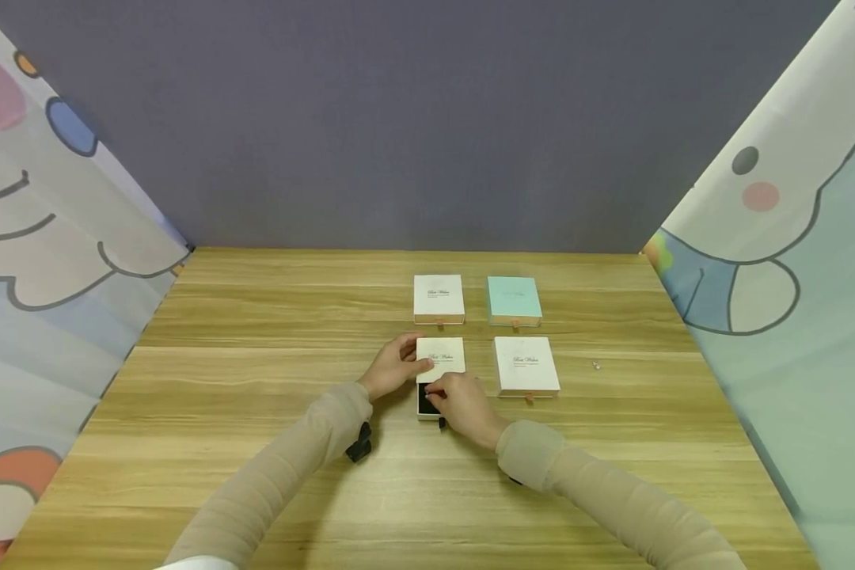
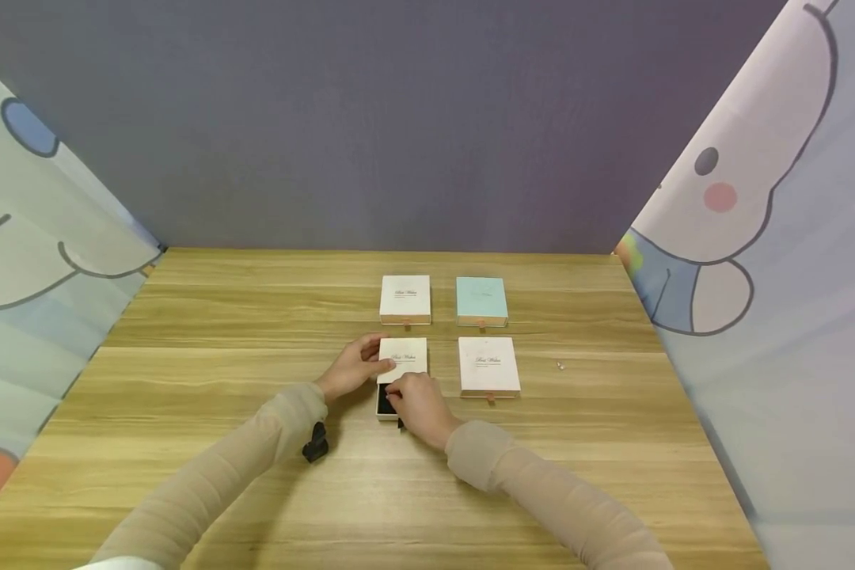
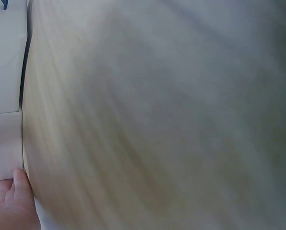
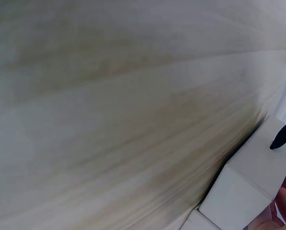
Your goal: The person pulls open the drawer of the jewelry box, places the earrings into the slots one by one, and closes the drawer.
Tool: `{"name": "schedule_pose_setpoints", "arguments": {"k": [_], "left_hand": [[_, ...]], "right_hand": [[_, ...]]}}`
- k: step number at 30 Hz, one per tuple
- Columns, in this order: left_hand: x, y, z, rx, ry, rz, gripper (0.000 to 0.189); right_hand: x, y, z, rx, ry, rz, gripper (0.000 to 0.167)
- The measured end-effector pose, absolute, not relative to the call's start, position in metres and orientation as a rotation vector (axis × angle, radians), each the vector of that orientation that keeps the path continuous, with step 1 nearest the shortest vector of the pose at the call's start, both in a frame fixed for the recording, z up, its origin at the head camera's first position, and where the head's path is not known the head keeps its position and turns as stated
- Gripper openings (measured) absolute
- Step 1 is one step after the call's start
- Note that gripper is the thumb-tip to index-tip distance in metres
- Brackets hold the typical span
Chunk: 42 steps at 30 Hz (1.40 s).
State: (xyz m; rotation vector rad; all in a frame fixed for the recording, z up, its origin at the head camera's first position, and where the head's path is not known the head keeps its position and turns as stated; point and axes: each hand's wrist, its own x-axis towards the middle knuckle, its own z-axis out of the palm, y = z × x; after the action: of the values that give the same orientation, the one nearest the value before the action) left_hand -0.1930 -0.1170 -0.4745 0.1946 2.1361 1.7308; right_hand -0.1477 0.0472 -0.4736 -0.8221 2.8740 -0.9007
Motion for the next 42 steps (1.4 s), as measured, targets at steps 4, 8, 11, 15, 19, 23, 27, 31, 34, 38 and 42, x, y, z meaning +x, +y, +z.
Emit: {"name": "schedule_pose_setpoints", "arguments": {"k": [4,8,11,15,19,23,27,31,34,38,42], "left_hand": [[-0.1930,-0.1170,-0.4746,0.197,2.139,1.738,0.063],[-0.1929,-0.1169,-0.4737,0.195,2.140,1.743,0.062],[-0.1922,-0.1169,-0.4734,0.209,2.142,1.741,0.063],[-0.1915,-0.1167,-0.4733,0.229,2.148,1.737,0.062],[-0.1913,-0.1169,-0.4729,0.226,2.152,1.731,0.062],[-0.1910,-0.1173,-0.4732,0.217,2.147,1.733,0.062],[-0.1911,-0.1176,-0.4732,0.209,2.142,1.732,0.063],[-0.1908,-0.1181,-0.4729,0.209,2.141,1.731,0.063],[-0.1903,-0.1183,-0.4726,0.204,2.141,1.730,0.063],[-0.1902,-0.1184,-0.4725,0.203,2.142,1.726,0.063],[-0.1901,-0.1184,-0.4726,0.205,2.142,1.726,0.063]], "right_hand": [[-0.1482,0.0466,-0.4740,-0.818,2.877,-0.897,0.010],[-0.1490,0.0461,-0.4730,-0.820,2.877,-0.886,0.009],[-0.1493,0.0464,-0.4728,-0.812,2.872,-0.887,0.009],[-0.1484,0.0473,-0.4721,-0.795,2.865,-0.904,0.010],[-0.1478,0.0476,-0.4710,-0.781,2.855,-0.928,0.010],[-0.1478,0.0468,-0.4712,-0.774,2.856,-0.942,0.010],[-0.1472,0.0450,-0.4721,-0.808,2.889,-0.912,0.009],[-0.1469,0.0435,-0.4722,-0.819,2.908,-0.881,0.008],[-0.1469,0.0434,-0.4719,-0.805,2.896,-0.885,0.008],[-0.1468,0.0442,-0.4724,-0.789,2.879,-0.894,0.009],[-0.1470,0.0447,-0.4739,-0.794,2.876,-0.901,0.008]]}}
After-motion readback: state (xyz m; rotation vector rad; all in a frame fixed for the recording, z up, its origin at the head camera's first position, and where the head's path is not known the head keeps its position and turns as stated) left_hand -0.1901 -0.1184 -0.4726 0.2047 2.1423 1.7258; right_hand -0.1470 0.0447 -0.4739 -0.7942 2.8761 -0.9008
